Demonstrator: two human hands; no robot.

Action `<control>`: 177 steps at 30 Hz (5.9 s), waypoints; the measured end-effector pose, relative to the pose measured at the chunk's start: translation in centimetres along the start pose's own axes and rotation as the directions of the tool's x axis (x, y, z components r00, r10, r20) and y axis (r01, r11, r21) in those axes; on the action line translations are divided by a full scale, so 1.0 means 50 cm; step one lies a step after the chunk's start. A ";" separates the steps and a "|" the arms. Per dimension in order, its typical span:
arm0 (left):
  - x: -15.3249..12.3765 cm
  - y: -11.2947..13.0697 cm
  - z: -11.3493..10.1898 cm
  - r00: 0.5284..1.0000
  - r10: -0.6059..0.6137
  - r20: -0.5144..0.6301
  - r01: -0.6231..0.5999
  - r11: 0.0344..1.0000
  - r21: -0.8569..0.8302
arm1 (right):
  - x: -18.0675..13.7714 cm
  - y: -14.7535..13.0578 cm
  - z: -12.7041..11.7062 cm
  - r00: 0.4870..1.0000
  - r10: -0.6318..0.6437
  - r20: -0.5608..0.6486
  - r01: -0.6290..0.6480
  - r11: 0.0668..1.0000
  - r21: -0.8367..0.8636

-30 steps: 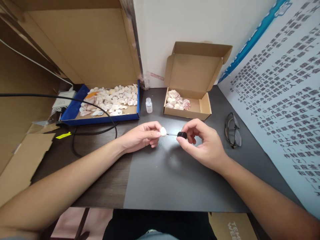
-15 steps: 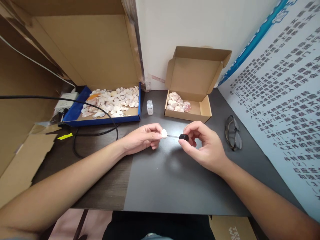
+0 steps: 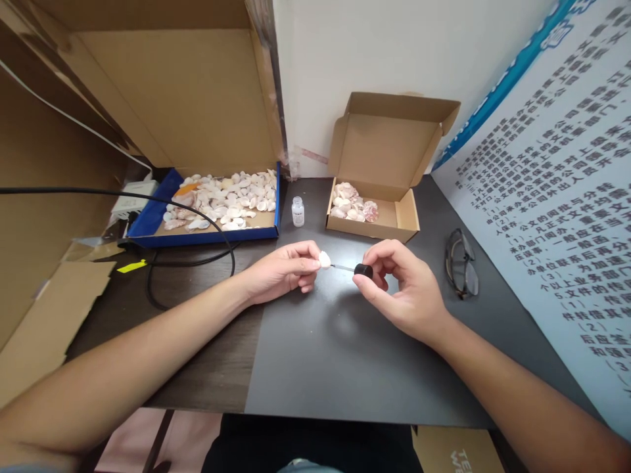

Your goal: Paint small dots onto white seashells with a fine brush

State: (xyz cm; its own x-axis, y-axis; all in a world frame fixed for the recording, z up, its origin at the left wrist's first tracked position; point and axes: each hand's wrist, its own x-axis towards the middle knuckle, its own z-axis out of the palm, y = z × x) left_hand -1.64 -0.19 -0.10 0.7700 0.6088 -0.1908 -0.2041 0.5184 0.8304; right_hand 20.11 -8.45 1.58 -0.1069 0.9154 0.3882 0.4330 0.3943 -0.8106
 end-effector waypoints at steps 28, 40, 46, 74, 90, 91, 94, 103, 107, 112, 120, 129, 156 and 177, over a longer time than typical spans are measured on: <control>-0.002 0.000 -0.002 1.000 -0.015 0.013 0.015 1.000 0.018 | 0.001 -0.002 -0.002 1.000 -0.012 -0.029 0.010 0.999 -0.045; -0.002 -0.002 -0.004 0.999 0.001 0.040 -0.001 1.000 0.014 | 0.000 -0.003 0.000 0.998 -0.069 -0.008 0.069 0.998 0.013; -0.001 -0.001 -0.004 0.999 0.009 0.049 -0.009 1.000 0.004 | 0.002 -0.003 -0.003 0.999 -0.045 -0.023 0.045 0.999 -0.023; -0.001 0.000 0.000 1.000 0.003 0.025 -0.004 1.000 0.016 | -0.003 0.000 -0.004 0.993 -0.117 -0.011 0.118 0.987 0.108; -0.001 0.000 0.001 1.000 -0.003 0.023 0.003 1.000 0.007 | 0.002 0.002 -0.004 0.998 0.012 -0.062 -0.013 1.000 -0.022; -0.001 0.000 0.001 1.000 -0.004 0.019 0.004 1.000 0.004 | 0.003 0.002 -0.004 0.997 0.023 -0.072 -0.026 0.999 -0.035; -0.001 -0.001 -0.001 1.000 -0.006 0.015 0.006 1.000 0.006 | 0.003 0.001 -0.005 0.997 0.001 -0.077 -0.001 1.000 0.004; -0.003 0.000 -0.002 0.999 -0.032 0.028 0.031 0.999 0.024 | 0.004 0.002 0.001 1.000 -0.014 0.018 0.015 0.999 -0.049; -0.003 0.001 0.000 0.999 -0.042 0.026 0.041 0.999 0.034 | 0.006 0.000 0.001 1.000 -0.021 0.007 0.022 0.998 -0.061; -0.002 0.000 -0.004 0.999 -0.038 0.035 0.036 0.998 0.042 | 0.008 -0.002 -0.001 1.000 -0.025 0.005 0.025 0.998 -0.065; -0.001 -0.001 -0.003 0.999 -0.040 0.030 0.039 0.998 0.041 | 0.001 0.004 -0.006 0.999 -0.051 0.016 0.052 0.995 -0.085; -0.002 -0.001 -0.007 0.998 -0.045 0.043 0.044 0.998 0.039 | 0.004 -0.002 -0.004 1.000 -0.020 0.021 0.019 1.000 0.024; -0.005 0.000 -0.001 0.999 -0.031 0.022 0.029 0.997 0.075 | 0.009 -0.004 -0.004 1.000 -0.020 0.009 0.020 0.998 -0.054; 0.001 -0.007 -0.008 0.999 -0.029 0.030 0.026 0.993 0.118 | 0.009 -0.010 -0.001 1.000 -0.019 -0.007 0.020 1.000 0.015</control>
State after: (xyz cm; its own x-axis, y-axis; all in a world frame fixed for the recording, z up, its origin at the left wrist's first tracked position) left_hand -1.80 -0.09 -0.59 0.7935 0.5751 -0.1993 -0.1117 0.4596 0.8811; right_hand 19.89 -8.24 2.19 -0.1092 0.9069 0.4069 0.4176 0.4133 -0.8092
